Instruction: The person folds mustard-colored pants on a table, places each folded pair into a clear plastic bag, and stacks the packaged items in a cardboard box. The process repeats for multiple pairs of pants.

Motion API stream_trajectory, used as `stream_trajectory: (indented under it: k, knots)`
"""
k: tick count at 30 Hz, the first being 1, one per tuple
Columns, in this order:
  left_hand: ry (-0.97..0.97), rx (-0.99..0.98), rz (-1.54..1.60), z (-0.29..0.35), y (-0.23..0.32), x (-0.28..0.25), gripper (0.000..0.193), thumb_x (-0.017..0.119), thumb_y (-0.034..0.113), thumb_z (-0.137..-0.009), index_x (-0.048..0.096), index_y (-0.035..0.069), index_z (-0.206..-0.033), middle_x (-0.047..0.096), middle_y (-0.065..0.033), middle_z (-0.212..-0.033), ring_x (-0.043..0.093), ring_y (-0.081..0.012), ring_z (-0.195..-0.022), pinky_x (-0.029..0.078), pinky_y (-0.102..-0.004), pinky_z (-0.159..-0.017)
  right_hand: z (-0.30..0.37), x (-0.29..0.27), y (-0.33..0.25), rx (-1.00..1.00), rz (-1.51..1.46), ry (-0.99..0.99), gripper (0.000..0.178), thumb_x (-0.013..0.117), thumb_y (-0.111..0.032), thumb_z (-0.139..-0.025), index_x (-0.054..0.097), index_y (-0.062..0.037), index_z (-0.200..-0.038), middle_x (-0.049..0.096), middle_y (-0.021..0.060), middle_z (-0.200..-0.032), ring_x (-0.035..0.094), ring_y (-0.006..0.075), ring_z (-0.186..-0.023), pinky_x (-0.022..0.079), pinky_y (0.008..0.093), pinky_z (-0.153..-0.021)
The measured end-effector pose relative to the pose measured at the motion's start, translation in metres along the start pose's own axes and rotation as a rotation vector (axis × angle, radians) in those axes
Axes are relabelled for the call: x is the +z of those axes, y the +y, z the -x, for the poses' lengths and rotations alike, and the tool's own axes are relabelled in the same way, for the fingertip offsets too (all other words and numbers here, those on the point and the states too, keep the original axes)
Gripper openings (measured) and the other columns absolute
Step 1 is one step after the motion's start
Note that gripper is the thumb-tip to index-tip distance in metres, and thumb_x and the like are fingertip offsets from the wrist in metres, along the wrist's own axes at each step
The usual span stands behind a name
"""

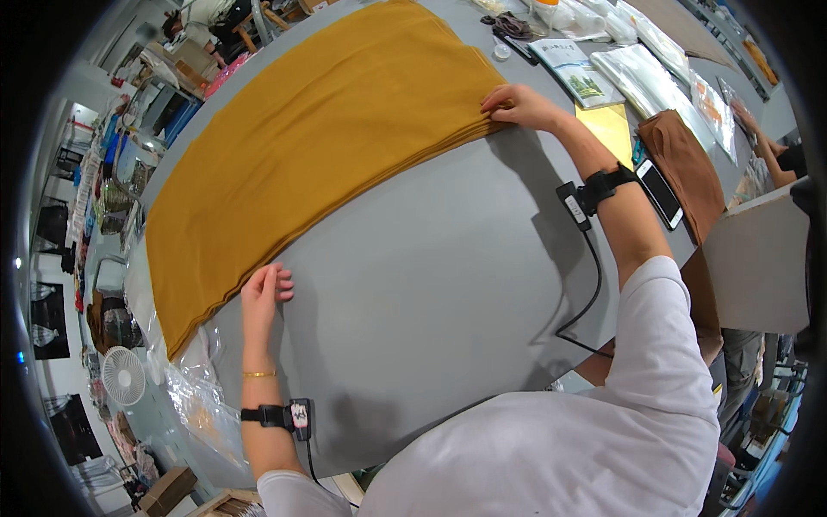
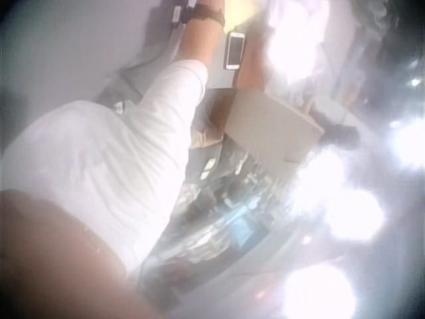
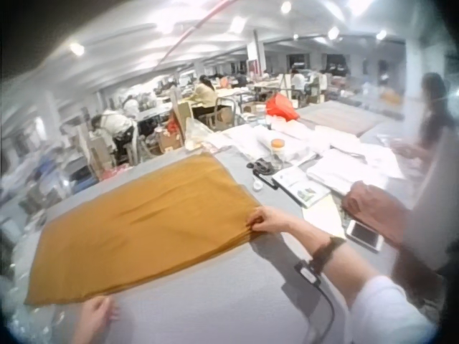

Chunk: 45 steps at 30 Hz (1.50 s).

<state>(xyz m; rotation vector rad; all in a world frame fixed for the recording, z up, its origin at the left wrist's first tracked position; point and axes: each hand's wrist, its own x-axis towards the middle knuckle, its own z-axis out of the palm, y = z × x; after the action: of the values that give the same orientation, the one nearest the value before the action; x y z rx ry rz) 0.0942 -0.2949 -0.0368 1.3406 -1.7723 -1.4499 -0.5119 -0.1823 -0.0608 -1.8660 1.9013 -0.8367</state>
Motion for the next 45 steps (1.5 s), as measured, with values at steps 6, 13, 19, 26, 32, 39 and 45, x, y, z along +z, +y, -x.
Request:
stream_trajectory:
  k: [6,13,19,26,32,39,45]
  knots:
    - [-0.214,-0.276,0.430,-0.042,0.013,0.020,0.053,0.050,0.043,-0.111,0.063,-0.008,-0.121,0.074,-0.0225,-0.108,0.076,-0.0292,-0.096,0.066,-0.0367,-0.076,-0.016,-0.037,-0.022,0.179,-0.072,0.147,0.021,0.062,-0.008,-0.097,0.073,0.0004,-0.113,0.073,0.0112,-0.109,0.072,0.0219,-0.091,0.060,0.0335,-0.079]
    - [0.206,-0.247,1.117,-0.103,-0.002,-0.009,0.051,0.046,0.040,-0.112,0.053,-0.006,-0.133,0.068,-0.0271,-0.123,0.071,-0.0421,-0.108,0.068,-0.0431,-0.082,0.013,-0.095,-0.056,0.009,-0.285,0.409,0.019,0.051,-0.004,-0.108,0.066,0.0012,-0.118,0.071,0.0056,-0.109,0.069,0.0142,-0.097,0.061,0.0299,-0.084]
    - [0.259,-0.006,0.827,-0.004,-0.014,-0.057,0.049,0.055,0.041,-0.109,0.053,0.007,-0.143,0.063,-0.0177,-0.135,0.067,-0.0370,-0.114,0.058,-0.0519,-0.098,0.161,-0.075,-0.115,-0.075,0.214,0.511,0.014,0.055,0.000,-0.103,0.065,0.0006,-0.113,0.072,0.0170,-0.103,0.072,0.0312,-0.094,0.057,0.0367,-0.081]
    - [0.543,0.041,1.059,0.075,-0.062,-0.141,0.045,0.046,0.034,-0.112,0.052,0.005,-0.146,0.061,-0.0121,-0.146,0.061,-0.0298,-0.129,0.055,-0.0459,-0.104,0.325,-0.034,-0.203,-0.072,0.642,0.299,0.028,0.070,0.008,-0.078,0.068,-0.0009,-0.104,0.066,0.0133,-0.095,0.065,0.0350,-0.089,0.054,0.0441,-0.073]
    - [0.773,0.435,-0.346,0.054,-0.156,-0.218,0.044,0.052,0.012,-0.103,0.051,-0.009,-0.142,0.061,-0.0207,-0.138,0.057,-0.0275,-0.130,0.045,-0.0402,-0.112,0.414,-0.048,-0.117,0.249,0.487,0.606,0.025,0.059,0.015,-0.086,0.068,0.0018,-0.106,0.065,0.0168,-0.101,0.067,0.0334,-0.099,0.054,0.0376,-0.090]
    - [1.193,0.314,0.122,-0.004,-0.049,-0.226,0.029,0.054,0.026,-0.107,0.055,0.001,-0.091,0.064,-0.0105,-0.093,0.055,-0.0209,-0.078,0.046,-0.0435,-0.068,0.246,-0.073,-0.052,0.267,-0.105,0.703,0.019,0.058,0.001,-0.103,0.068,0.0038,-0.120,0.069,0.0065,-0.118,0.065,0.0189,-0.116,0.052,0.0308,-0.100]
    - [0.640,0.590,-0.625,0.027,0.071,-0.084,0.027,0.061,0.028,-0.105,0.057,0.002,-0.097,0.065,-0.0227,-0.074,0.061,-0.0430,-0.063,0.045,-0.0512,-0.058,-0.004,0.049,-0.259,-0.516,0.043,0.167,0.015,0.069,0.006,-0.088,0.072,0.0000,-0.101,0.056,0.0136,-0.149,0.067,0.0254,-0.104,0.055,0.0347,-0.088]
